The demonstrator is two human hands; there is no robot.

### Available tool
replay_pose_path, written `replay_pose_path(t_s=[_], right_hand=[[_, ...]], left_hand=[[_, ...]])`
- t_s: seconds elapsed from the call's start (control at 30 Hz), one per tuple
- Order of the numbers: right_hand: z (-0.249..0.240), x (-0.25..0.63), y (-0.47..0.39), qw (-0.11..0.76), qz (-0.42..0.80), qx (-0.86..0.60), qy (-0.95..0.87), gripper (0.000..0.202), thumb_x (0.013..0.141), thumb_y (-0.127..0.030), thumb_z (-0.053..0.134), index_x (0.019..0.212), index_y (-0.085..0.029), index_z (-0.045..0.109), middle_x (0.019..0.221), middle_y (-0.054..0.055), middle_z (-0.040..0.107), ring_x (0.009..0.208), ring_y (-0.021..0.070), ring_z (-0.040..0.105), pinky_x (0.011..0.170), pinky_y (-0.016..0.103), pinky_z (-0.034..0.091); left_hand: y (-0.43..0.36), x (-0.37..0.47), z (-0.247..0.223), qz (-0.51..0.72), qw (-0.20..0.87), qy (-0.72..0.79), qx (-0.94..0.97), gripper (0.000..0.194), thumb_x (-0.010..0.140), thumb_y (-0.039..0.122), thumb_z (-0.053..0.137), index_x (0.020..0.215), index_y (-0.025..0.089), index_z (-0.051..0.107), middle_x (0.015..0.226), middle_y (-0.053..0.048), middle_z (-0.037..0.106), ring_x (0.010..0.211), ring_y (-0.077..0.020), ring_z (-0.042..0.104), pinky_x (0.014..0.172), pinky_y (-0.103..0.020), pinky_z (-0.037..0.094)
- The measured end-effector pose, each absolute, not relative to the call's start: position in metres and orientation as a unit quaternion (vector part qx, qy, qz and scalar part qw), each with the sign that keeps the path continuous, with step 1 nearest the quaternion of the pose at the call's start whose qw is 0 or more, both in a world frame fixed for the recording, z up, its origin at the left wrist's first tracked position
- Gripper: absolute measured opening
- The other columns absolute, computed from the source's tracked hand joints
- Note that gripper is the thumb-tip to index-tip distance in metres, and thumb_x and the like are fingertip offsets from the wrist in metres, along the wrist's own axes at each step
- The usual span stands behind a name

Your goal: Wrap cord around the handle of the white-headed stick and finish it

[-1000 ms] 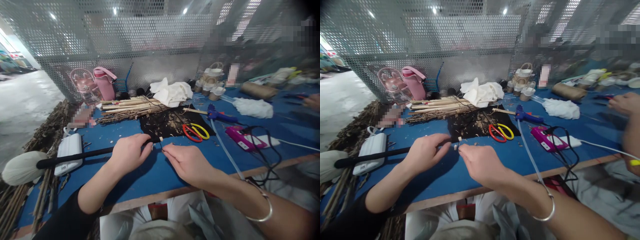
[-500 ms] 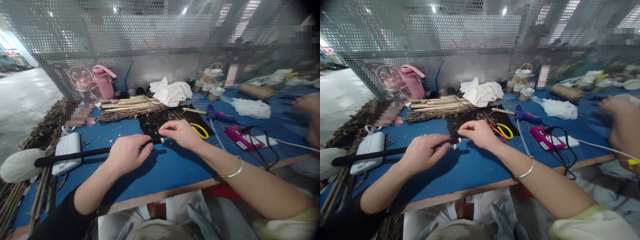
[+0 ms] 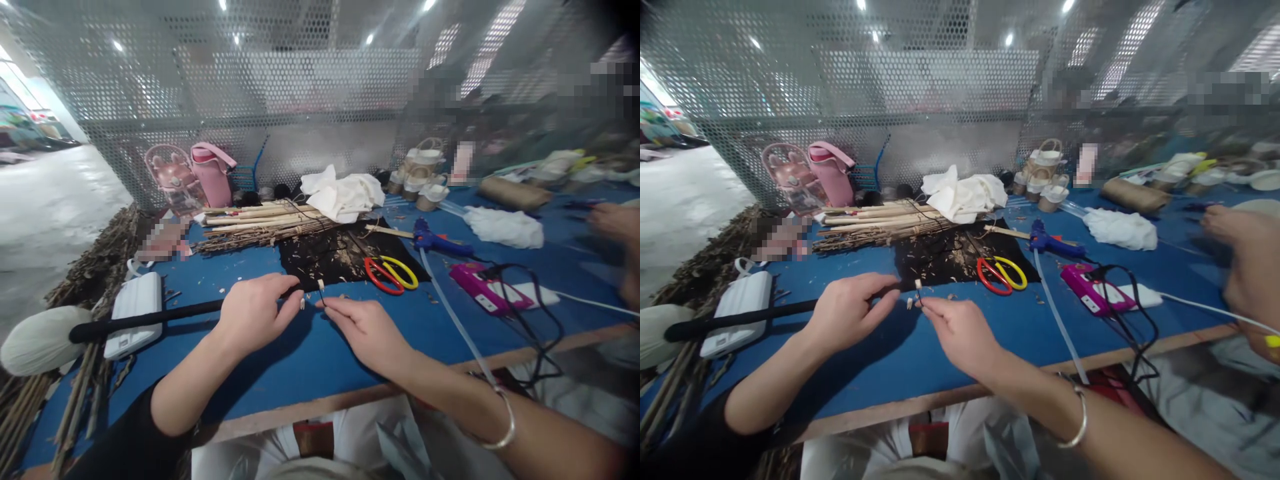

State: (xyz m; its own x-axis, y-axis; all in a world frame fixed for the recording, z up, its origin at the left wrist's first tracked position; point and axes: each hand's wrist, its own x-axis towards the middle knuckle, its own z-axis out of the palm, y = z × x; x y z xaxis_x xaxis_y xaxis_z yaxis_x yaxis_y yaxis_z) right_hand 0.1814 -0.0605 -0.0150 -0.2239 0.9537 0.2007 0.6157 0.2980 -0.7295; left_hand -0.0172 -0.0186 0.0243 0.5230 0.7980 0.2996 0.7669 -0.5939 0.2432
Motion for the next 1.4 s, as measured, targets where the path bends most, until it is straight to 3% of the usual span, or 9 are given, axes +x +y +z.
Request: replay_pose_path(t_s=[0.07,0.2,0.3,0.4,0.63,0.97,1.13,1.27,1.4], right_hand=[[-0.013,0.181,-0.067,0.276,0.124,-0.508,-0.806,0.030,0.088,-0.021,0.043,0.107,-0.023,0.066,0.093,0.007,0.071,0.080,0.0212,0.063,0.071,0.032,0.043],[0.006,0.183,-0.069,0.202,-0.046,-0.413,-0.887,0.031,0.087,-0.013,0.040,0.100,-0.019,0.068,0.068,0.006,0.067,0.063,0.0169,0.058,0.059,0.028,0.039],[0.028,0.189,-0.063,0.211,-0.127,-0.381,-0.891,0.030,0.089,-0.016,0.041,0.093,-0.020,0.070,0.063,0.005,0.064,0.059,0.0152,0.054,0.056,0.028,0.035],[0.044,0.197,-0.050,0.247,-0.132,-0.382,-0.881,0.027,0.090,-0.020,0.043,0.092,-0.022,0.071,0.067,0.005,0.066,0.063,0.0155,0.054,0.060,0.029,0.036],[0.039,0.205,-0.018,0.329,-0.001,-0.425,-0.843,0.021,0.088,-0.029,0.052,0.087,-0.022,0.072,0.074,0.005,0.067,0.071,0.0163,0.056,0.067,0.028,0.040],[0.023,0.191,0.002,0.394,0.222,-0.484,-0.749,0.014,0.078,-0.024,0.060,0.075,-0.019,0.072,0.073,0.002,0.068,0.067,0.0142,0.059,0.064,0.025,0.043],[0.002,0.188,0.007,0.370,0.434,-0.521,-0.635,0.016,0.071,-0.030,0.063,0.073,-0.015,0.068,0.059,-0.001,0.059,0.047,0.0085,0.046,0.046,0.022,0.036],[-0.012,0.182,-0.002,0.354,0.607,-0.538,-0.465,0.011,0.062,-0.024,0.064,0.068,-0.015,0.062,0.044,-0.006,0.045,0.038,0.0053,0.034,0.038,0.019,0.030],[-0.011,0.174,-0.020,0.330,0.676,-0.531,-0.389,0.009,0.060,-0.020,0.063,0.064,-0.016,0.056,0.039,-0.009,0.037,0.034,0.0041,0.028,0.035,0.018,0.025]], left_hand=[[-0.018,-0.017,0.024,0.196,0.039,0.450,0.871,0.033,0.089,0.038,0.039,0.105,0.023,0.063,0.099,-0.003,0.069,0.086,-0.0181,0.064,0.071,-0.026,0.046],[-0.019,-0.017,0.021,0.181,0.040,0.445,0.876,0.032,0.089,0.038,0.039,0.105,0.024,0.063,0.093,-0.003,0.069,0.083,-0.0177,0.064,0.067,-0.025,0.045],[-0.021,-0.017,0.020,0.171,0.041,0.438,0.882,0.032,0.089,0.039,0.039,0.104,0.025,0.063,0.089,-0.003,0.069,0.079,-0.0172,0.064,0.063,-0.024,0.044],[-0.023,-0.017,0.021,0.165,0.046,0.434,0.884,0.031,0.089,0.038,0.038,0.099,0.025,0.064,0.084,-0.002,0.068,0.076,-0.0164,0.063,0.060,-0.024,0.041],[-0.023,-0.016,0.022,0.163,0.054,0.431,0.886,0.032,0.090,0.037,0.037,0.100,0.025,0.064,0.085,-0.002,0.069,0.074,-0.0159,0.064,0.058,-0.024,0.040],[-0.021,-0.017,0.021,0.163,0.050,0.424,0.889,0.033,0.090,0.039,0.037,0.102,0.025,0.064,0.085,-0.002,0.069,0.076,-0.0170,0.064,0.060,-0.025,0.042],[-0.021,-0.017,0.020,0.168,0.054,0.427,0.887,0.033,0.090,0.039,0.038,0.102,0.025,0.064,0.085,-0.002,0.069,0.076,-0.0170,0.064,0.061,-0.025,0.042],[-0.021,-0.018,0.017,0.165,0.066,0.430,0.885,0.033,0.089,0.039,0.038,0.103,0.025,0.065,0.087,-0.002,0.069,0.079,-0.0170,0.065,0.065,-0.025,0.044],[-0.021,-0.017,0.017,0.174,0.055,0.439,0.880,0.032,0.089,0.039,0.039,0.103,0.025,0.064,0.090,-0.002,0.070,0.080,-0.0177,0.065,0.064,-0.025,0.043]])
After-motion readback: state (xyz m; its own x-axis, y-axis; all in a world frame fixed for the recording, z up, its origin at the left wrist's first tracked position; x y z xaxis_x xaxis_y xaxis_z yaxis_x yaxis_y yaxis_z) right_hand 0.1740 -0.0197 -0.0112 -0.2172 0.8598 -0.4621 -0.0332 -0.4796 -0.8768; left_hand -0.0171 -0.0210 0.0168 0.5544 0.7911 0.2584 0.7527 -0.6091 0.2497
